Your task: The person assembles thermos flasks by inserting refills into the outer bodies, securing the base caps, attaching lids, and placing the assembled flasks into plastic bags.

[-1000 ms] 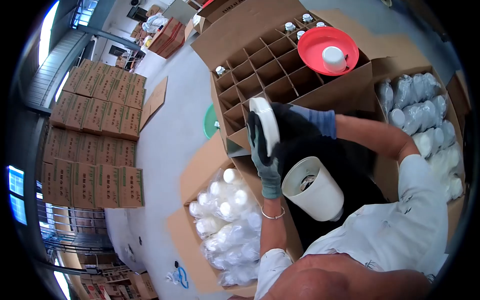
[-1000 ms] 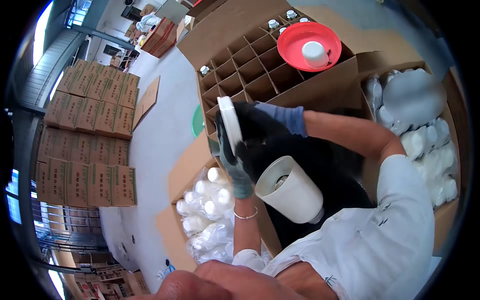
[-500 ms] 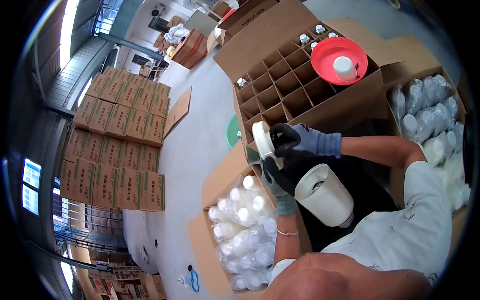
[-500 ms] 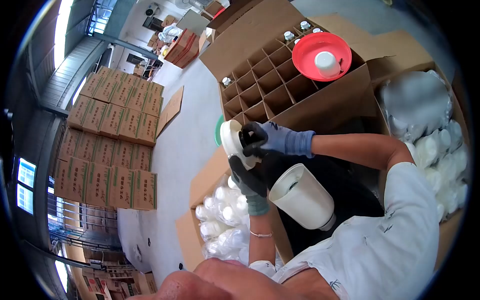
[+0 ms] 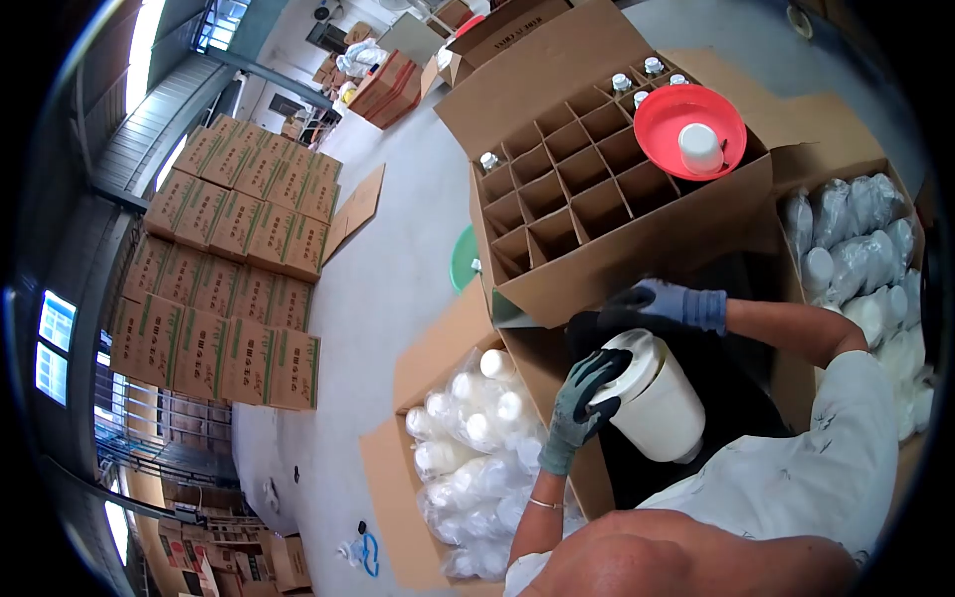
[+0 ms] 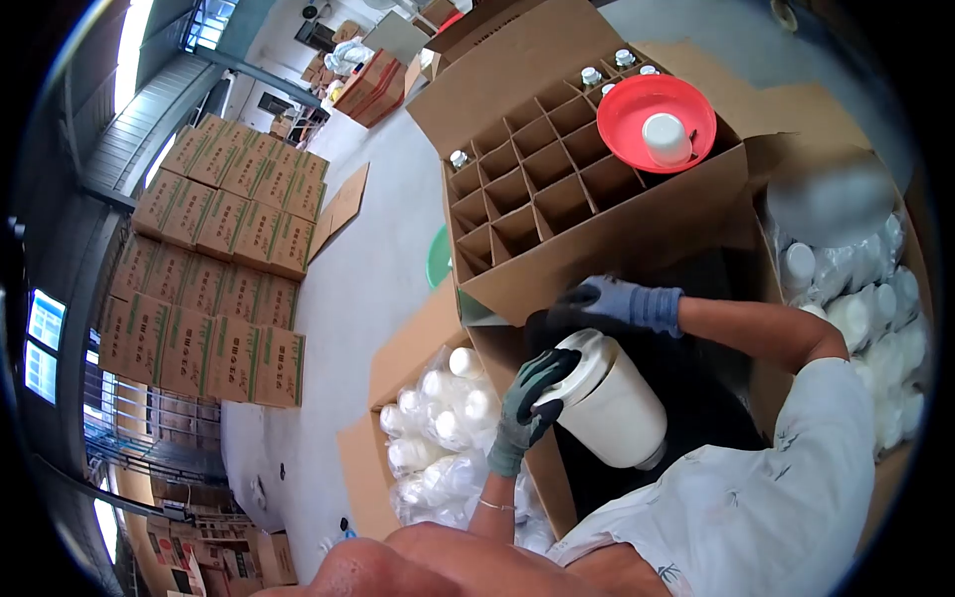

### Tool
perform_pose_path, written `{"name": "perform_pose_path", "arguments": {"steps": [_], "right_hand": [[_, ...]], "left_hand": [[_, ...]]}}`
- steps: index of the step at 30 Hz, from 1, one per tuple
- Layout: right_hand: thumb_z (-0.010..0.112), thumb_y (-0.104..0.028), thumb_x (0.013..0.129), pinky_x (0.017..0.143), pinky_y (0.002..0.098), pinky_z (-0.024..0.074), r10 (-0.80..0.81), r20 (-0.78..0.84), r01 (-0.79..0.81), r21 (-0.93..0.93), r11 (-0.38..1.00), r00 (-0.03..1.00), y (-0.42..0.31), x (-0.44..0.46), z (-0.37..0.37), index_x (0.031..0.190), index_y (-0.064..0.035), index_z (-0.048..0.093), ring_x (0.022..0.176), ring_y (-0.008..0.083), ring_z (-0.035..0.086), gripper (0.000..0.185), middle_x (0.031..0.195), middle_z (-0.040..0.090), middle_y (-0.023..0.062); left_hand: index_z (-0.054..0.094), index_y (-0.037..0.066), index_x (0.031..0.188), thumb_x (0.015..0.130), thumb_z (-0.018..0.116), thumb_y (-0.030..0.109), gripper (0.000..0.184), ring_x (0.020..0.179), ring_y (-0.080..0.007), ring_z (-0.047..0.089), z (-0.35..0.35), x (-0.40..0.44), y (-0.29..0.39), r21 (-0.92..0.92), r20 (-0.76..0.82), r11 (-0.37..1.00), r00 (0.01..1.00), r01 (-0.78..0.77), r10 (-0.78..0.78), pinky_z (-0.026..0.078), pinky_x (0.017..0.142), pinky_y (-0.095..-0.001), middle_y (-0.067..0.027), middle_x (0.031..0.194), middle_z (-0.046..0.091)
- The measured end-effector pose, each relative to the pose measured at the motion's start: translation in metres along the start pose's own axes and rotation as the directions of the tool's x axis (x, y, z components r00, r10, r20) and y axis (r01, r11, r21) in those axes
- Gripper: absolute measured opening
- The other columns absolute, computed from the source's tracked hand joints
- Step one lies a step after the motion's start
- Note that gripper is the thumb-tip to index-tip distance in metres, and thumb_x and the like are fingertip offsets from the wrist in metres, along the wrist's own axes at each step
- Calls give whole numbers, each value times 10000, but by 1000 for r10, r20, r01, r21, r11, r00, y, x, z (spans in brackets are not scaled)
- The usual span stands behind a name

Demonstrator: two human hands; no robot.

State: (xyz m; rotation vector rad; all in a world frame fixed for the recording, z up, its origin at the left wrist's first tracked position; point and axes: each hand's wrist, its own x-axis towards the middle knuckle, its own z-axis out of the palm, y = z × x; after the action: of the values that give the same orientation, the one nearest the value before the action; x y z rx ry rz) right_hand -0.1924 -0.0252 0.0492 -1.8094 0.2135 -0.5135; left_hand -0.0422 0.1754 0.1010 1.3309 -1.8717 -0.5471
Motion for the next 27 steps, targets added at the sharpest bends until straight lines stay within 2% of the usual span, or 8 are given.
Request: {"name": "perform_pose_path", "arguments": {"steps": [2, 10, 16, 19, 22, 23, 24, 27], "right_hand": [[602, -353, 928, 848, 349, 510, 252, 206, -226, -143, 964, 945, -60, -7, 7, 1148, -48, 658, 928, 241, 654, 380, 1042, 685, 150], [572, -399, 926, 849, 385, 495, 83, 225, -5, -327, 945, 971, -36, -21, 41, 1134, -66, 644, 902, 297, 623, 399, 1054, 666, 154], [611, -422, 898, 862, 400, 491, 2, 620, -5, 3, 1000, 785, -21, 9, 49, 1184, -85, 629, 955, 305, 640, 442, 1068, 669, 161], [647, -426, 862, 885, 416, 478, -87, 542, 92, 17, 996, 836, -45, -12, 26, 1210, -82, 612, 996, 329, 612, 490, 1090, 650, 170], [683, -410, 815, 927, 443, 448, -275, 397, 408, -302, 862, 876, -77, -71, -2, 1298, -56, 540, 1098, 356, 537, 616, 1236, 543, 181], [695, -412, 805, 924, 440, 448, -184, 312, 306, -406, 861, 932, -81, -99, -3, 1306, -54, 527, 1099, 349, 540, 639, 1225, 548, 182], [707, -415, 795, 920, 437, 449, -96, 218, 196, -499, 844, 971, -87, -126, 1, 1314, -52, 513, 1101, 342, 544, 662, 1214, 553, 184], [694, -468, 785, 784, 452, 498, 334, -191, -376, -631, 679, 923, -105, -186, 23, 1219, -52, 536, 907, 367, 617, 621, 1077, 601, 209]], "left_hand": [[593, -26, 1219, 867, 662, 286, 476, 1215, -392, 528, 8, -9, -9, -19, -18, 1000, 1000, 23, -23, 388, 1048, -453, -206, 1269, 586], [571, -13, 1166, 815, 700, 230, 446, 1161, -442, 512, 25, -29, -13, 126, -67, 992, 998, 23, -14, 349, 1063, -522, -220, 1193, 573], [542, -20, 1247, 846, 658, 211, 477, 1210, -417, 491, 46, -57, 27, 21, -203, 955, 937, 295, -285, 338, 1083, -483, -248, 1246, 540], [483, -43, 1331, 966, 534, 264, 480, 1261, -311, 494, 55, -61, -3, -501, -342, 861, 894, 86, -288, 355, 1080, -398, -204, 1337, 532], [403, -8, 1413, 983, 468, 194, 479, 1317, -273, 439, 92, -34, 9, -872, -373, 488, 710, -48, -598, 300, 1141, -398, -176, 1424, 450], [414, -7, 1409, 997, 468, 178, 455, 1329, -284, 421, 120, -46, -13, -813, -393, 582, 718, 20, -574, 296, 1141, -380, -161, 1453, 423], [426, -10, 1403, 1011, 482, 208, 452, 1314, -246, 437, 140, -63, -36, -309, -338, 855, 793, 416, -507, 317, 1126, -338, -139, 1439, 448], [501, -11, 1330, 1008, 501, 260, 421, 1177, -211, 533, 120, -54, -26, -736, 168, 403, 723, 544, -670, 414, 1007, -289, -125, 1278, 558]]}}
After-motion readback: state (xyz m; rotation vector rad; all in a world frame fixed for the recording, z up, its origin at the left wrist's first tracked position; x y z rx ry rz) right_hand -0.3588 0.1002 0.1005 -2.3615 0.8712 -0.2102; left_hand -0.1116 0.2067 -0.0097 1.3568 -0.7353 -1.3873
